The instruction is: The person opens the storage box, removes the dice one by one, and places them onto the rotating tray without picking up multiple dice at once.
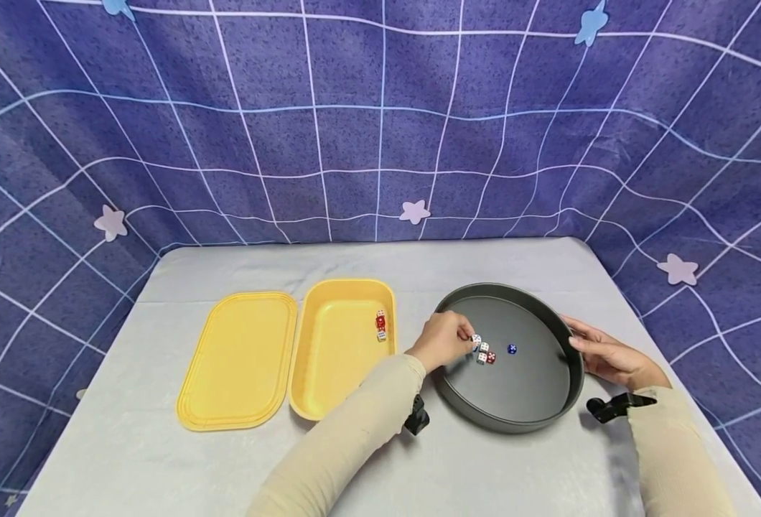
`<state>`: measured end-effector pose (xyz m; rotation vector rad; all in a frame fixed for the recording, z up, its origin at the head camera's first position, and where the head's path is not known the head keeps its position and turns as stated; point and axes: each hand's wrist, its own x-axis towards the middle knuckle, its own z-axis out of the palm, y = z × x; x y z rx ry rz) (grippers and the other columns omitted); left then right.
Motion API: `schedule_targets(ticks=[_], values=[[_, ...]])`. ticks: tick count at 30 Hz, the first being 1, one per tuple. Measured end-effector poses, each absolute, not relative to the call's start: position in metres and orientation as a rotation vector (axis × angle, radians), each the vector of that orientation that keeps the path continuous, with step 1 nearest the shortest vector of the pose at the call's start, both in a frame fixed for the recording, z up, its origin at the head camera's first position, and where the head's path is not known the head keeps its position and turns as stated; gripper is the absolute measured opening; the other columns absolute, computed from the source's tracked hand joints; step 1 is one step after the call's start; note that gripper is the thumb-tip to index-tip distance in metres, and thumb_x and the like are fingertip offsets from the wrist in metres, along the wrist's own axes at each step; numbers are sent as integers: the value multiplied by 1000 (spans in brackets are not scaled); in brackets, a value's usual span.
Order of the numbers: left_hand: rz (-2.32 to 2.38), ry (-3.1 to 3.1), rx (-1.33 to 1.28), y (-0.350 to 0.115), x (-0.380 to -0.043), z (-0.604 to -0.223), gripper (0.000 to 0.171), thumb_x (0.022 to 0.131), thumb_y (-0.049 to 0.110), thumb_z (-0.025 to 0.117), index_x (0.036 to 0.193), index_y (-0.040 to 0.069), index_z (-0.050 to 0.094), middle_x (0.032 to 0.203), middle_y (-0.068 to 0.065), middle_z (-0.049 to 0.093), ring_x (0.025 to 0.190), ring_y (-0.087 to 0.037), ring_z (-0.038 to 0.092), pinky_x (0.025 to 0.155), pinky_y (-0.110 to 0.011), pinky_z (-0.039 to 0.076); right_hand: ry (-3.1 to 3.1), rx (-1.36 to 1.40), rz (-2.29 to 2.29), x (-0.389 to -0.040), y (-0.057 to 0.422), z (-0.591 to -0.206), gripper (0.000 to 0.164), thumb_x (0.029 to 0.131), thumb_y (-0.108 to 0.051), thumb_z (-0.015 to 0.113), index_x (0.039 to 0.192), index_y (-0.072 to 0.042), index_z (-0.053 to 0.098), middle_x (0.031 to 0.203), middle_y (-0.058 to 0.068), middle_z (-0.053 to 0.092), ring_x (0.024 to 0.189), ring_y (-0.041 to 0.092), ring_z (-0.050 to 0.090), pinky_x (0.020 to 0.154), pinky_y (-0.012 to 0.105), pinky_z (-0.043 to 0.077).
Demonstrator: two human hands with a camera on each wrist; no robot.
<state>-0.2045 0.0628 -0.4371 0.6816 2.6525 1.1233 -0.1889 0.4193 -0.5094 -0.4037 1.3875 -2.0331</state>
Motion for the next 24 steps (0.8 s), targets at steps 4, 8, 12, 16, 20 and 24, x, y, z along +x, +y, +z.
schedule_targets(ticks=[4,8,12,16,20,24], values=[[1026,2692,733,63,-204,-441,6,81,13,76,83,10,72,72,7,64,66,-2,55,65,-14,44,1335,-434,-2032,-190,421,-511,54,103,0,24,144,-31,40,139,-7,53,116,15,57,95,35,48],[928,2734,766,64,-203,-444,6,81,15,77,83,12,72,73,8,63,68,-3,54,68,-16,44,1356,-433,-2024,-190,421,-511,53,103,-1,26,143,-32,41,138,-8,53,116,14,57,95,35,48],[878,2751,762,65,-201,-444,6,81,15,77,83,12,73,73,7,63,68,-4,54,69,-18,44,1400,-412,-2008,-190,419,-510,53,103,-2,27,142,-34,42,138,-10,53,117,12,56,95,34,48],[865,2753,766,65,-201,-444,4,81,13,77,84,12,74,73,8,64,70,-5,55,69,-18,46,1410,-399,-2006,-190,418,-509,53,103,-2,25,142,-35,42,138,-11,53,117,12,56,94,34,48],[923,2731,777,64,-204,-444,6,80,10,75,86,10,75,75,7,67,70,-4,58,69,-16,46,1405,-396,-2008,-189,418,-508,54,103,-2,24,141,-35,42,138,-10,53,117,12,56,94,34,48],[1035,2673,773,60,-210,-438,8,81,8,74,89,7,74,82,3,71,73,-6,63,71,-15,48,1407,-402,-2005,-189,418,-507,54,103,-1,24,142,-35,42,138,-10,53,117,13,56,94,35,48]])
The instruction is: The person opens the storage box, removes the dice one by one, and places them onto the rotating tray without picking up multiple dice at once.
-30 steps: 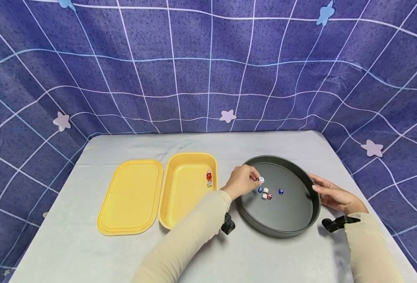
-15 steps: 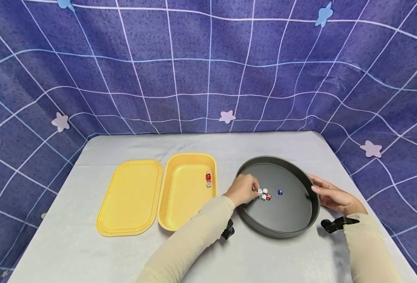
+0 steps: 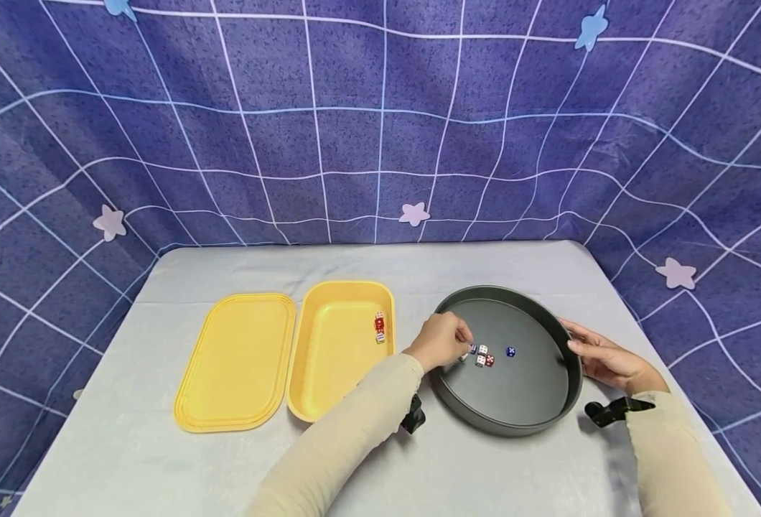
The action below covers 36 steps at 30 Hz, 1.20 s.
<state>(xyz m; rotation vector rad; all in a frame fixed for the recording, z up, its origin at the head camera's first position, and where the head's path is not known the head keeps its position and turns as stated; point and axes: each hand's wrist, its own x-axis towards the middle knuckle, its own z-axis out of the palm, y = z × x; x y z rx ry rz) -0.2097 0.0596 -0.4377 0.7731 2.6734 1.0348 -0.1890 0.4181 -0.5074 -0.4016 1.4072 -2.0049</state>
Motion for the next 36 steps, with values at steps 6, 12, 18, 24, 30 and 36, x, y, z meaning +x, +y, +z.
schedule_targets(ticks=[6,12,18,24,30,36], values=[[1134,2607,727,47,-222,-418,17,81,10,75,97,5,73,88,0,72,78,-7,65,76,-16,49,1402,-398,-2005,-189,418,-507,54,103,-2,25,141,-36,43,136,-9,54,116,13,57,95,35,48],[1204,2587,731,31,-233,-400,17,84,11,73,100,5,73,92,-2,73,82,-11,66,75,-18,49,1378,-407,-2015,-189,418,-508,54,103,-1,25,142,-35,42,138,-9,53,118,13,56,96,36,47],[1253,2579,694,13,-243,-392,19,84,13,73,102,5,73,94,-3,72,85,-12,66,75,-19,50,1357,-432,-2022,-189,418,-509,54,103,-1,23,144,-32,41,139,-8,52,118,13,56,95,36,48],[1295,2594,650,-9,-251,-389,19,84,10,72,102,5,73,96,-5,72,90,-16,66,80,-22,51,1357,-418,-2043,-189,418,-508,54,103,1,24,142,-31,42,138,-7,53,117,14,57,94,35,49],[1322,2620,546,-33,-257,-392,16,84,12,73,100,7,73,94,-3,72,89,-15,66,81,-25,51,1338,-418,-2046,-189,417,-508,54,103,1,25,142,-31,43,137,-7,54,115,14,58,94,35,49],[1349,2636,443,-53,-262,-399,15,83,10,73,97,5,73,92,-6,72,86,-17,65,81,-28,51,1361,-418,-2042,-188,417,-508,53,103,0,26,142,-31,43,137,-7,54,115,14,58,94,34,49]])
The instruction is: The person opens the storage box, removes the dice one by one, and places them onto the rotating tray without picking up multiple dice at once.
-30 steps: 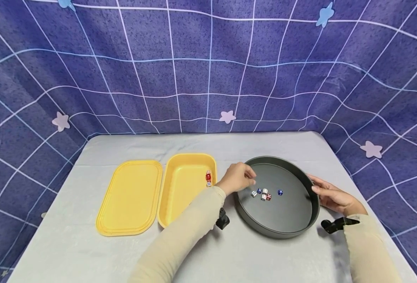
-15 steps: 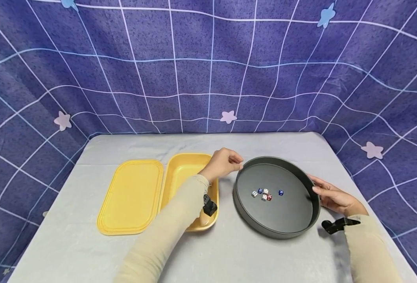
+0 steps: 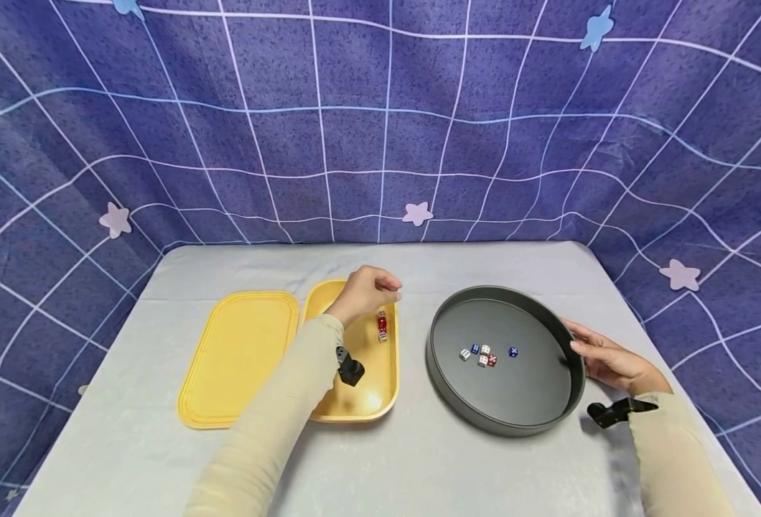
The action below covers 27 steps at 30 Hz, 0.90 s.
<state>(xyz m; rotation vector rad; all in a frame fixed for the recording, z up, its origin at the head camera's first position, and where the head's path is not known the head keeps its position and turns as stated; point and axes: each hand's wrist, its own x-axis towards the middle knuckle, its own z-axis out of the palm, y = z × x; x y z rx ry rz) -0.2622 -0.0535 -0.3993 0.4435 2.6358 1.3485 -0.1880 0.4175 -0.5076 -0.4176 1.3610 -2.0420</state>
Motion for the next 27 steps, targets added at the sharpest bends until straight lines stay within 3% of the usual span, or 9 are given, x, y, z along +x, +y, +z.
schedule_targets(ticks=[13,27], values=[[1263,2710,347,-80,-273,-441,17,79,-1,72,96,-3,72,91,-13,72,86,-24,67,82,-31,52,1329,-432,-2043,-190,418,-510,54,103,0,24,144,-30,41,138,-5,53,116,15,57,95,35,49],[1257,2730,245,-78,-276,-473,16,76,0,74,92,0,73,88,-10,73,84,-22,67,80,-30,51,1321,-419,-2038,-189,416,-507,54,103,0,22,144,-31,41,137,-6,54,116,15,57,95,35,49]])
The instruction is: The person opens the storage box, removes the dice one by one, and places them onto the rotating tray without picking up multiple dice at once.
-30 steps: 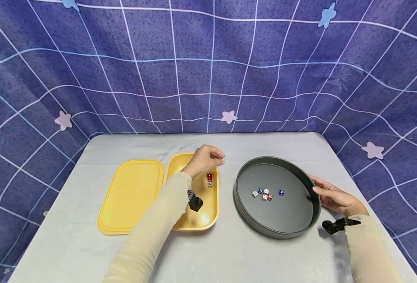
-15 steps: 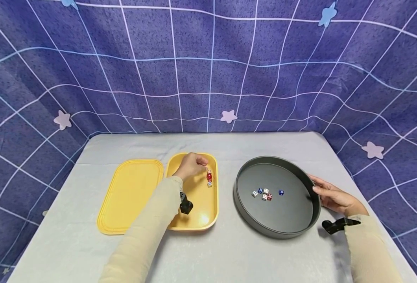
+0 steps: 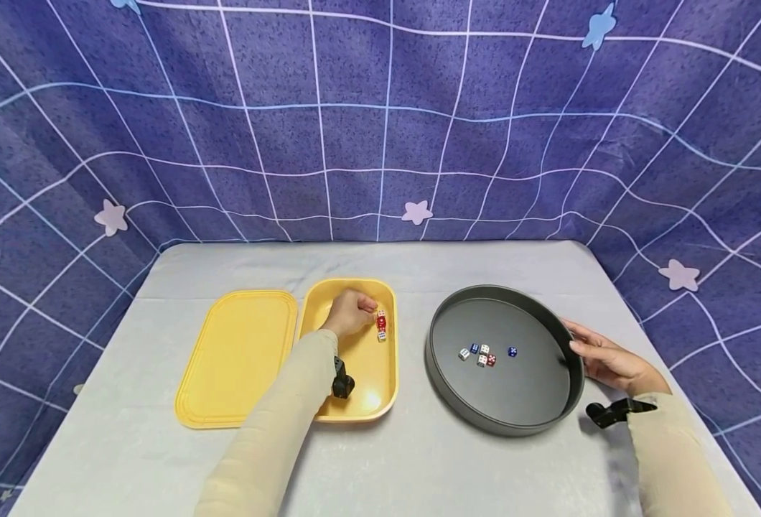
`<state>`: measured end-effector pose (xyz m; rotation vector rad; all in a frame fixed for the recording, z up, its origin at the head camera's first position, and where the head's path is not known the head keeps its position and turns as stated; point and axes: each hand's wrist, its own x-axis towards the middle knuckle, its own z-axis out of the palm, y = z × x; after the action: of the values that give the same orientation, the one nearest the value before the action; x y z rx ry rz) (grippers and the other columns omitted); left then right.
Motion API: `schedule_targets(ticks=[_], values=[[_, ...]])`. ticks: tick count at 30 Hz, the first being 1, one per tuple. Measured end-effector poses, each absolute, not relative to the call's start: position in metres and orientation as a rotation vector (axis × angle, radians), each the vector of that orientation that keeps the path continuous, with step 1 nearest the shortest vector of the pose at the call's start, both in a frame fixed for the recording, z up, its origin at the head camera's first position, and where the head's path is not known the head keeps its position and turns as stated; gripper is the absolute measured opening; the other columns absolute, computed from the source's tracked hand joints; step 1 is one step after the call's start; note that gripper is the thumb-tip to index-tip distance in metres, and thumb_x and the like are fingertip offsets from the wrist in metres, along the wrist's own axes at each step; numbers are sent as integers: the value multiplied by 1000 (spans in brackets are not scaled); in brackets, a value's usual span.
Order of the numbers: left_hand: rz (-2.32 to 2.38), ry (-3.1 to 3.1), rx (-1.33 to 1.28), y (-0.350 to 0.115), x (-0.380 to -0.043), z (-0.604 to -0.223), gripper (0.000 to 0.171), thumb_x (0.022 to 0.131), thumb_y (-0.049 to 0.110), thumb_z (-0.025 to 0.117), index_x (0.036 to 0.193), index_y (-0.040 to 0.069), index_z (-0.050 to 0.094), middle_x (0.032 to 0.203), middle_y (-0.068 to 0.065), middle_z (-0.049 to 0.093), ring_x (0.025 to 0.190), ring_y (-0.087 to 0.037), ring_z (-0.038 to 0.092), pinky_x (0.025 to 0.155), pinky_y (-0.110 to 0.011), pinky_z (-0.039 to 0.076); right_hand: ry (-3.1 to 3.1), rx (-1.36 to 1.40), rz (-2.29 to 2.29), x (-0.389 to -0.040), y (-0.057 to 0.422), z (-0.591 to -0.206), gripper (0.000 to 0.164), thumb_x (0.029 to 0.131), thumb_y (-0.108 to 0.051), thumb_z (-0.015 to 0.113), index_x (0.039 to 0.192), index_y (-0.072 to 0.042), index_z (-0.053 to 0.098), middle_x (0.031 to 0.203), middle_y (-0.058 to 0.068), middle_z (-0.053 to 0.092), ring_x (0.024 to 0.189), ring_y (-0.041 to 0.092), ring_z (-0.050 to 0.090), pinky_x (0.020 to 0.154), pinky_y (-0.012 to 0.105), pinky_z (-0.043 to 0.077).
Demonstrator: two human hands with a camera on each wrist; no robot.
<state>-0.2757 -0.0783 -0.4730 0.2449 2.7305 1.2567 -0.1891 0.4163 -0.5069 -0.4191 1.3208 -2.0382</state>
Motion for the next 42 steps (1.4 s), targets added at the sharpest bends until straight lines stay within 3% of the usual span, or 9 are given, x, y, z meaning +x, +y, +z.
schedule_targets(ticks=[42], values=[[1096,2845,350,-72,-277,-481,6,78,3,72,84,5,73,77,-2,69,73,-14,62,71,-26,50,1342,-424,-2033,-189,416,-508,56,102,2,21,144,-30,41,138,-6,53,116,15,57,94,34,49]])
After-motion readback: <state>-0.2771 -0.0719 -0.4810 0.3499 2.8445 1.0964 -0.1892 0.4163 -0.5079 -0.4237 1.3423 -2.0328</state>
